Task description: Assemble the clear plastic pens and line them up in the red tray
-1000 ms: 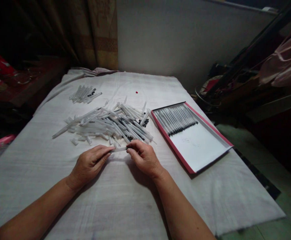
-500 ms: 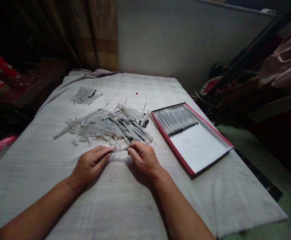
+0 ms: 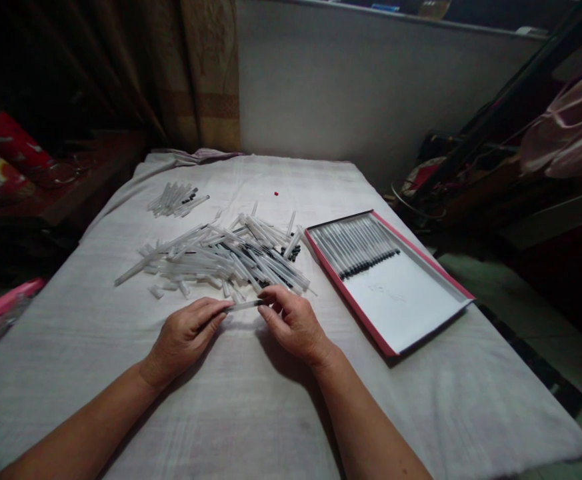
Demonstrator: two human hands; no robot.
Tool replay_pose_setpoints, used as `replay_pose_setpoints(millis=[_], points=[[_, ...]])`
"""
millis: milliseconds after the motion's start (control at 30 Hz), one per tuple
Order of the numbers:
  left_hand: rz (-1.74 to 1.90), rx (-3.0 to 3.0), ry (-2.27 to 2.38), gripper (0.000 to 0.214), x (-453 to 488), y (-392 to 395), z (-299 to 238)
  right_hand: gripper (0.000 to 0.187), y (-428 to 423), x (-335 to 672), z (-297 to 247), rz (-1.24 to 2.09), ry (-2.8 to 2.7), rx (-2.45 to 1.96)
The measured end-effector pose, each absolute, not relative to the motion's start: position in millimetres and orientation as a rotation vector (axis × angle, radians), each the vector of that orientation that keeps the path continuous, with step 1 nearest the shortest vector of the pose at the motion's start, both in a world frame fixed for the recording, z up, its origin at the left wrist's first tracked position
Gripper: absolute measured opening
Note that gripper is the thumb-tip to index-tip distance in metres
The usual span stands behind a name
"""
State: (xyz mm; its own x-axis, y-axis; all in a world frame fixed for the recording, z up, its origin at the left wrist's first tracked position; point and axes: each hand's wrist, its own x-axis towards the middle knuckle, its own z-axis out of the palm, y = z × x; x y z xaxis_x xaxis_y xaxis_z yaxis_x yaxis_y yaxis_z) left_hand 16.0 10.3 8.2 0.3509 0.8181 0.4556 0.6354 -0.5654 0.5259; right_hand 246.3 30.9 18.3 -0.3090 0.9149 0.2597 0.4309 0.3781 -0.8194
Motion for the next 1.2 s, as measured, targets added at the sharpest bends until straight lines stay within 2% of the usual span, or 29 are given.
replay_pose_setpoints(millis=[333, 433, 700, 900, 1067, 1200], points=[[1.04, 2.348, 1.294, 0.023, 16, 10, 11, 0.011, 31, 246, 18, 0.782, -1.921, -1.158], [1.042, 2.36, 1.289, 0.024, 16, 10, 12, 0.016, 31, 246, 18, 0.76, -1.936, -1.163], [1.042, 2.353, 1.28, 0.024, 16, 10, 13, 0.009, 31, 245, 19, 0.75, -1.955, -1.159], [1.03, 2.412, 1.314, 0.023, 14, 12, 11, 0.013, 30, 241, 18, 0.782, -1.905, -1.185], [1.231, 2.469, 1.533, 0.023, 17, 7, 18, 0.014, 32, 234, 15, 0.928, -1.583, -1.231], [1.215, 2.258, 1.357, 0.02, 22, 2, 19, 0.019, 30, 225, 16, 1.065, -1.295, -1.189]])
